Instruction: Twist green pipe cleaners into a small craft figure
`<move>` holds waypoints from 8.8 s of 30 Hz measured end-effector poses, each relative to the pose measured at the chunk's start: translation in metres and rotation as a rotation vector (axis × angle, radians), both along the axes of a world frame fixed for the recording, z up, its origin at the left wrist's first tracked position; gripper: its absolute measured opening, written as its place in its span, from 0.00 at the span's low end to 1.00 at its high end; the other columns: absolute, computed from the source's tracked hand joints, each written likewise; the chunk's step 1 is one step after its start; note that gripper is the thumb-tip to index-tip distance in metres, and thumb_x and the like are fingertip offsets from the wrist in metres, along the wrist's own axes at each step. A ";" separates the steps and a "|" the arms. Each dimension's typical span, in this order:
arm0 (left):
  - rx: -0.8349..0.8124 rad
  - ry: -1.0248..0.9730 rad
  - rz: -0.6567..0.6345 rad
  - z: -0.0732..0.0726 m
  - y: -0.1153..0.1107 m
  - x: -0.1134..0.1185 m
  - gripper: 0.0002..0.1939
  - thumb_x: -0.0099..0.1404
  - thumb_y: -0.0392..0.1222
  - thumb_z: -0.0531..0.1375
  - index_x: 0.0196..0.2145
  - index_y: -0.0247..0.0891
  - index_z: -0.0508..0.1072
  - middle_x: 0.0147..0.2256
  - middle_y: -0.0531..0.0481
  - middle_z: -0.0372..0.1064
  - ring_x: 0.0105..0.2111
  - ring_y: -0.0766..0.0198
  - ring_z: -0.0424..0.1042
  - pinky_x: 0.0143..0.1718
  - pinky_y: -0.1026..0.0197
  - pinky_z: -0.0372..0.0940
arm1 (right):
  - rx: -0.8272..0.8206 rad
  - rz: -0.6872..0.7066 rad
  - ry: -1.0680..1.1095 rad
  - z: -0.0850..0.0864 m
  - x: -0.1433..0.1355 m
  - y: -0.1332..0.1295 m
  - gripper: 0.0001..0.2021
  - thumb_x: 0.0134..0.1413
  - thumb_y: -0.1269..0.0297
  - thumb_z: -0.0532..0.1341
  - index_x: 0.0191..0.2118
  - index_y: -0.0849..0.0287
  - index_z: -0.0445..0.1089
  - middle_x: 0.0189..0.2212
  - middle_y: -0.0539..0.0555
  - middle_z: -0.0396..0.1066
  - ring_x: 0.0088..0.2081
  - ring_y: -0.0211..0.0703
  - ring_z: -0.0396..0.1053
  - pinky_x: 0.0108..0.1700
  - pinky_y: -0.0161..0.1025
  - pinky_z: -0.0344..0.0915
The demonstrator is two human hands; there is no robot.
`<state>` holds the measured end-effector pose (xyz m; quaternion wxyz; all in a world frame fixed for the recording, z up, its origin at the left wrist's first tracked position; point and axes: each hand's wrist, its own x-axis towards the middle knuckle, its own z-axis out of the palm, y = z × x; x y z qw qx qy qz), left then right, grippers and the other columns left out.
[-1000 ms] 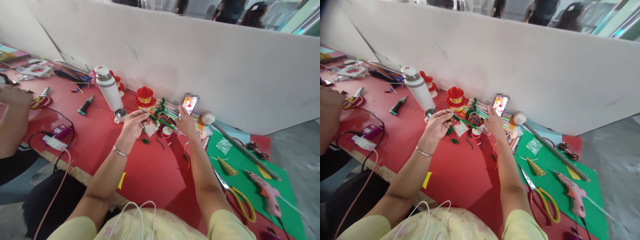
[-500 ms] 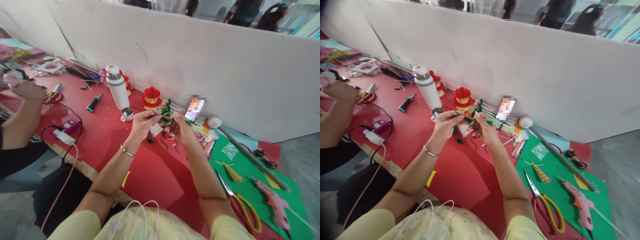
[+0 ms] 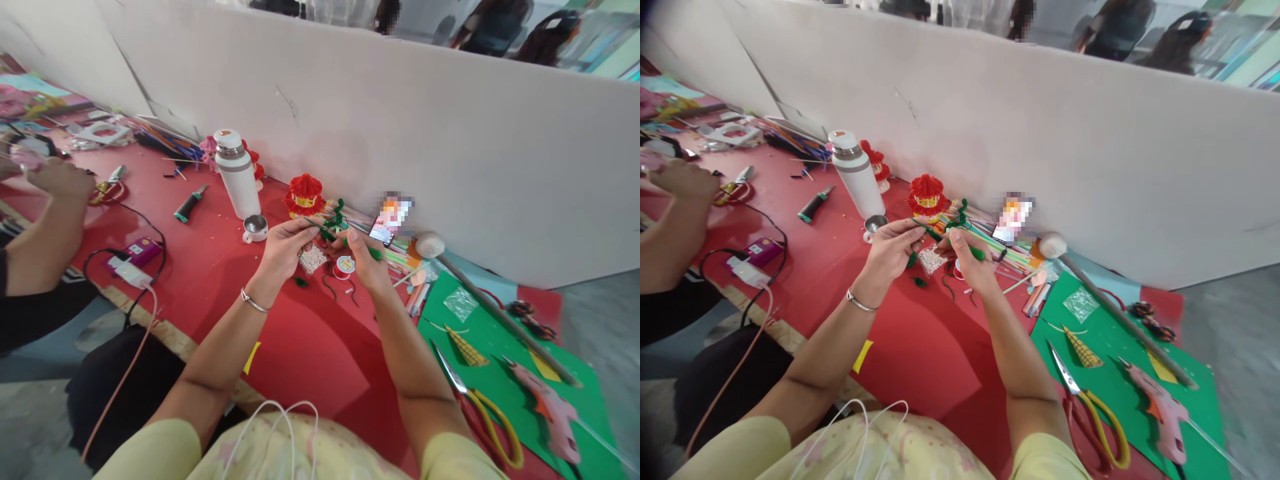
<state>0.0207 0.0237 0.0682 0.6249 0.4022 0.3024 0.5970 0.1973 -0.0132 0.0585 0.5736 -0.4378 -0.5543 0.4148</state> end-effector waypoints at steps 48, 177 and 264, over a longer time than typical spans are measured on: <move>-0.051 -0.059 0.025 -0.005 -0.002 0.010 0.18 0.46 0.39 0.79 0.37 0.36 0.88 0.25 0.52 0.75 0.19 0.77 0.57 0.20 0.68 0.50 | 0.377 -0.048 -0.438 -0.013 -0.006 -0.003 0.19 0.76 0.51 0.54 0.36 0.54 0.71 0.31 0.51 0.73 0.34 0.42 0.71 0.40 0.43 0.66; 0.154 0.197 -0.027 0.002 -0.003 -0.004 0.12 0.51 0.38 0.77 0.36 0.38 0.87 0.35 0.48 0.83 0.32 0.65 0.78 0.33 0.63 0.74 | 0.359 -0.172 -0.666 0.008 0.001 -0.011 0.15 0.73 0.53 0.59 0.51 0.53 0.79 0.43 0.57 0.85 0.43 0.49 0.81 0.46 0.44 0.73; -0.032 -0.012 -0.264 -0.005 -0.002 -0.004 0.14 0.51 0.42 0.80 0.37 0.38 0.88 0.27 0.50 0.77 0.24 0.72 0.69 0.23 0.69 0.62 | 0.261 -0.232 0.090 0.006 -0.001 -0.010 0.31 0.68 0.32 0.54 0.35 0.52 0.80 0.21 0.48 0.70 0.23 0.37 0.67 0.27 0.39 0.61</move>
